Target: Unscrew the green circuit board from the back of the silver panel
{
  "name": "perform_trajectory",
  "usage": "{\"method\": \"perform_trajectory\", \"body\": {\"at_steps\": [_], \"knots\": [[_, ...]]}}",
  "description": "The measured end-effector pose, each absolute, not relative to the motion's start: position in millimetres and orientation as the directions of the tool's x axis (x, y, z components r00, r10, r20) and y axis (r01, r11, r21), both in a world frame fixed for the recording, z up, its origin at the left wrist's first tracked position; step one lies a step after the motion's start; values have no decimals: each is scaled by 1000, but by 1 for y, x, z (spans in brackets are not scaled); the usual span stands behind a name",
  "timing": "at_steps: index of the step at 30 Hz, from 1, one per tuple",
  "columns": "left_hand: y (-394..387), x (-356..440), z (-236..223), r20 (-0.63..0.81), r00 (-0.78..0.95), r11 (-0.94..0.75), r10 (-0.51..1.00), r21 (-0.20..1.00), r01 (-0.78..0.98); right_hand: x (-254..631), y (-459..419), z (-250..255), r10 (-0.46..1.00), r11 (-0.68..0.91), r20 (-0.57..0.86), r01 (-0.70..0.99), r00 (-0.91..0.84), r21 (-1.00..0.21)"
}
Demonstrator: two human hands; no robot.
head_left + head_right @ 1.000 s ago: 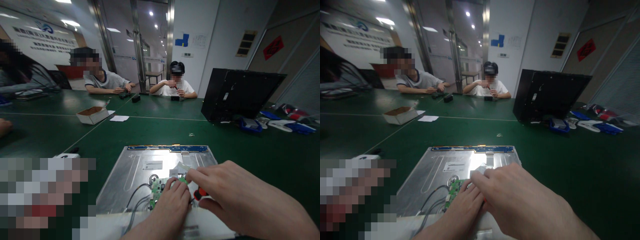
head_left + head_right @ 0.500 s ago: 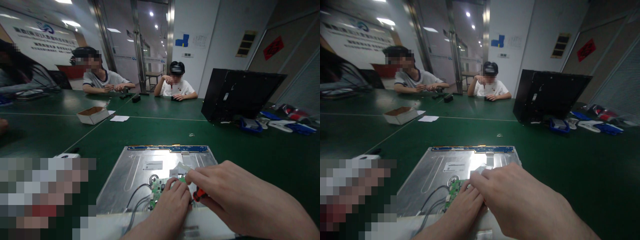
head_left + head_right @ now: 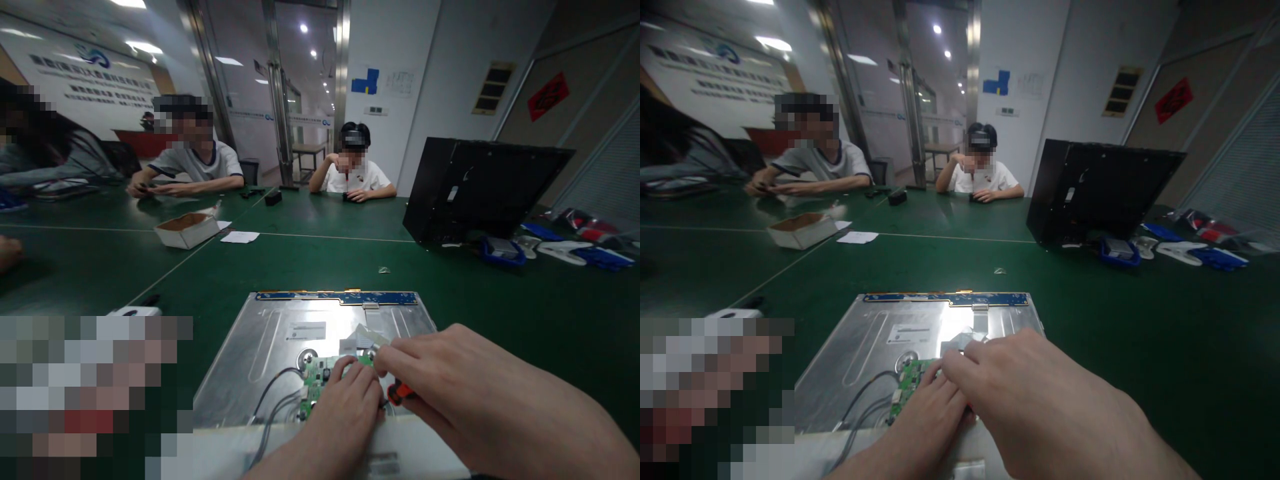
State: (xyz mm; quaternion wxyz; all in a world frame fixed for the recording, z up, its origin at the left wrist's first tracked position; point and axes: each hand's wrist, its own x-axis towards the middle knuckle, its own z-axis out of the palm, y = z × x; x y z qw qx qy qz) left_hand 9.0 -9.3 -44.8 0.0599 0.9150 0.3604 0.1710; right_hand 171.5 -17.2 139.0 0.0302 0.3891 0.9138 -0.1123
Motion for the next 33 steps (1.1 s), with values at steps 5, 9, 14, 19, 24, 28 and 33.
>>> {"method": "perform_trajectory", "body": {"at_steps": [5,9,14,19,24,28,33], "knots": [[-9,9,-48,272,685,-737,676,220,639,172,-16,138,698,667,-173,719,-695,-196],[-9,8,-44,256,691,-737,676,227,636,174,-15,135,710,658,-148,723,-689,-209],[-11,7,-37,243,686,-728,686,242,642,177,-13,132,713,655,-140,724,-687,-214],[-10,8,-37,237,692,-732,682,237,639,180,-14,127,717,666,-78,713,-693,-217],[-10,8,-35,241,689,-730,684,240,640,183,-14,129,724,662,-45,711,-689,-236],[-13,9,-31,251,684,-729,685,242,641,187,-15,131,733,655,-19,712,-680,-251],[-16,8,-27,277,674,-729,685,258,634,191,-16,131,748,645,-4,729,-663,-230]]}}
